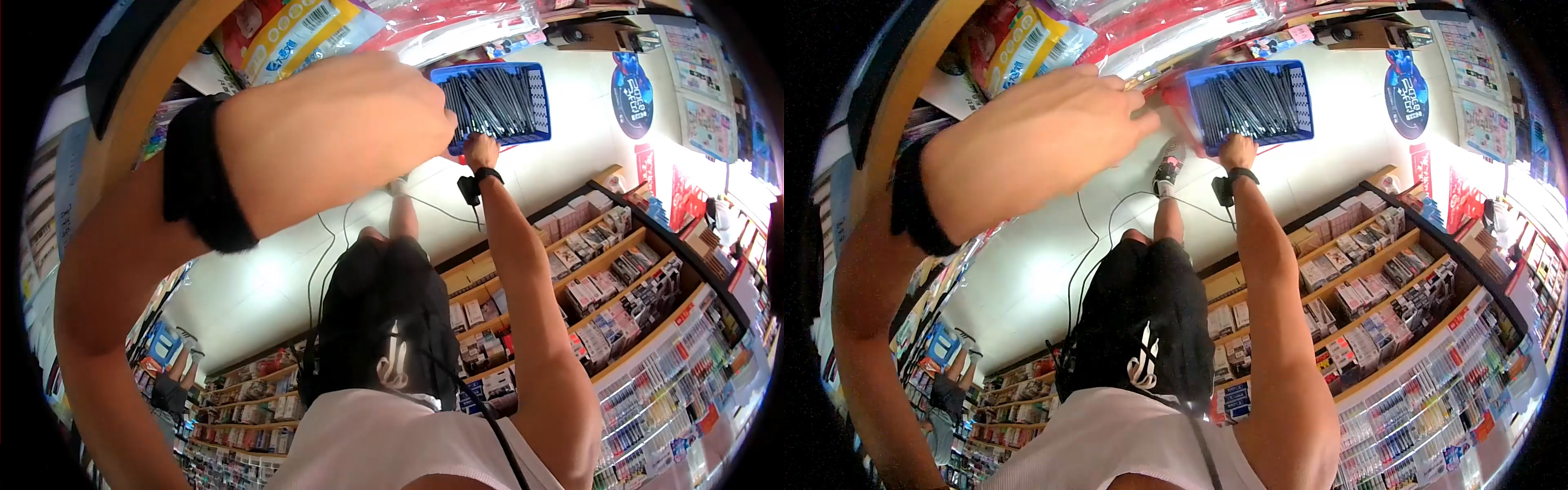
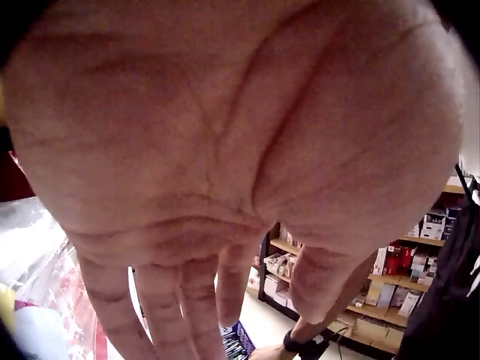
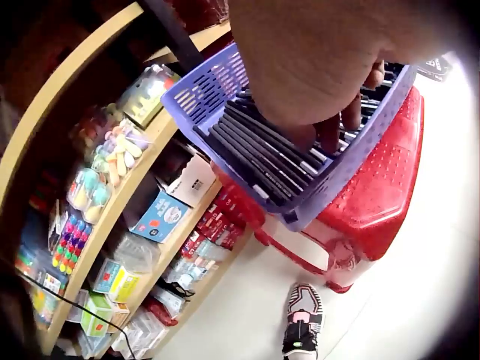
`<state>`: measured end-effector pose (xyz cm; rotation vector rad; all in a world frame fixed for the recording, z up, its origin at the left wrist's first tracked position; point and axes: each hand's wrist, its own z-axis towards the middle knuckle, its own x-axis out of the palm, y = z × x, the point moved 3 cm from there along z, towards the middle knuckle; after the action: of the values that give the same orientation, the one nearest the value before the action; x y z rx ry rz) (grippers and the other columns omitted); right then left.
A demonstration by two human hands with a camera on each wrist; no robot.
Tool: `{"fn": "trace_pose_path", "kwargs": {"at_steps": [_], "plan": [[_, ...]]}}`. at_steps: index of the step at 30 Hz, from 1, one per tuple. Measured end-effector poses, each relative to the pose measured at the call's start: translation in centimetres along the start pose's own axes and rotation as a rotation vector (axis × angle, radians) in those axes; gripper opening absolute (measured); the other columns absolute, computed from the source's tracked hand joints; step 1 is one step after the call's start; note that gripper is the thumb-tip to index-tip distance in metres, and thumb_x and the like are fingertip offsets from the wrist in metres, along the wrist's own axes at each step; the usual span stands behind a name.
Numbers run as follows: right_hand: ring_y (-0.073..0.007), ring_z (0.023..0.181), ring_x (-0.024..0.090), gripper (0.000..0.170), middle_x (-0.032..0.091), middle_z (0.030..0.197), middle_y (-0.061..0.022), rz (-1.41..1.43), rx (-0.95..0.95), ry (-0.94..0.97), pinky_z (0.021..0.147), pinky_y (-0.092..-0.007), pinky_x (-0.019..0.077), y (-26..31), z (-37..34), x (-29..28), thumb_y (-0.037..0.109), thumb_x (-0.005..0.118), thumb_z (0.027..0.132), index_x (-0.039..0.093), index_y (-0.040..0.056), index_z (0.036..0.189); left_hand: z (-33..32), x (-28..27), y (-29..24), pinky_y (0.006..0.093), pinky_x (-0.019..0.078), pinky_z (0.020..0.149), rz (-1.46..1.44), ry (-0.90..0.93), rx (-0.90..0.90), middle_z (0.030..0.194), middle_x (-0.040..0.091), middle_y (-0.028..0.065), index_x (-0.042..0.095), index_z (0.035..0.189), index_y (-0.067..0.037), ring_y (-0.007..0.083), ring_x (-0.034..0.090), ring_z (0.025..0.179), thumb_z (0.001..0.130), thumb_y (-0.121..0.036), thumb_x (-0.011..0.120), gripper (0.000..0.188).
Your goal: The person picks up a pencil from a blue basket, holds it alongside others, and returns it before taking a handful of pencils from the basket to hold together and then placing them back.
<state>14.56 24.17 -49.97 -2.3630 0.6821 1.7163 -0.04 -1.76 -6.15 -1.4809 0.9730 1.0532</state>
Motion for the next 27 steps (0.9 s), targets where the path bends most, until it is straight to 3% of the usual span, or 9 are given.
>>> {"fn": "trace_pose_path", "kwargs": {"at_steps": [2, 4, 10, 16, 21, 24, 27], "plan": [[-0.0346, 0.088, 0.071, 0.019, 0.074, 0.087, -0.0149, 0.021, 0.0, 0.01, 0.085, -0.0498, 0.0499, -0.1, 1.0, 0.9, 0.022, 0.065, 0.079, 0.079, 0.017, 0.091, -0.5, 0.0, -0.2, 0.0385, 0.0488, 0.09, -0.01, 0.018, -0.001, 0.096, 0.065, 0.0114, 0.061, 0.102, -0.004, 0.0279, 0.063, 0.101, 0.082, -0.005, 0.062, 0.021], [-0.0345, 0.093, 0.071, 0.019, 0.074, 0.097, -0.0153, -0.051, 0.071, 0.117, 0.089, -0.0495, 0.0481, 0.0, 2.3, 1.5, 0.024, 0.066, 0.08, 0.078, 0.0176, 0.093, -0.7, -0.2, 0.1, 0.0382, 0.0485, 0.089, -0.02, 0.066, -0.005, 0.096, 0.065, 0.0112, 0.061, 0.102, -0.004, 0.0276, 0.063, 0.101, 0.082, -0.006, 0.062, 0.021], [-0.0362, 0.099, 0.069, 0.026, 0.073, 0.098, -0.02, 0.02, 0.202, 0.081, 0.093, -0.0481, 0.0469, 0.2, 4.2, 1.9, 0.028, 0.062, 0.085, 0.076, 0.0062, 0.09, 0.0, -0.9, 0.0, 0.0371, 0.0478, 0.089, -0.045, 0.123, -0.005, 0.095, 0.064, 0.0104, 0.061, 0.101, -0.004, 0.0267, 0.063, 0.1, 0.082, -0.006, 0.061, 0.02], [-0.037, 0.098, 0.069, 0.025, 0.073, 0.099, -0.0193, -0.053, 0.179, 0.031, 0.09, -0.0481, 0.0501, 0.0, 4.5, 3.2, 0.027, 0.066, 0.082, 0.075, 0.0063, 0.092, 0.7, -1.5, -0.1, 0.0361, 0.0472, 0.088, -0.054, 0.163, -0.006, 0.094, 0.063, 0.0096, 0.06, 0.101, -0.004, 0.0257, 0.062, 0.099, 0.082, -0.007, 0.06, 0.019], [-0.0403, 0.094, 0.07, 0.025, 0.072, 0.096, -0.0223, 0.107, 0.197, 0.009, 0.087, -0.0497, 0.0535, -0.7, 4.4, 3.1, 0.028, 0.066, 0.079, 0.076, 0.0067, 0.088, 1.1, -1.7, -0.2, 0.0352, 0.0466, 0.088, -0.07, 0.191, -0.024, 0.093, 0.062, 0.0089, 0.06, 0.1, -0.004, 0.025, 0.061, 0.098, 0.082, -0.007, 0.06, 0.019], [-0.0393, 0.098, 0.069, 0.021, 0.073, 0.096, -0.0224, 0.242, 0.261, 0.039, 0.092, -0.0485, 0.0501, -0.6, 4.3, 3.2, 0.02, 0.065, 0.08, 0.075, 0.0028, 0.087, 1.2, -1.8, -0.2, 0.0346, 0.0463, 0.088, -0.075, 0.197, -0.042, 0.093, 0.062, 0.0085, 0.06, 0.1, -0.005, 0.0245, 0.061, 0.097, 0.082, -0.008, 0.06, 0.019], [-0.0394, 0.096, 0.07, 0.023, 0.073, 0.094, -0.0226, 0.288, 0.269, 0.031, 0.091, -0.0494, 0.0507, -0.2, 3.9, 3.3, 0.023, 0.065, 0.08, 0.076, 0.0034, 0.087, 1.2, -1.7, -0.4, 0.0341, 0.0459, 0.087, -0.071, 0.205, -0.056, 0.093, 0.061, 0.0081, 0.06, 0.1, -0.005, 0.024, 0.061, 0.097, 0.082, -0.008, 0.059, 0.018]]}}
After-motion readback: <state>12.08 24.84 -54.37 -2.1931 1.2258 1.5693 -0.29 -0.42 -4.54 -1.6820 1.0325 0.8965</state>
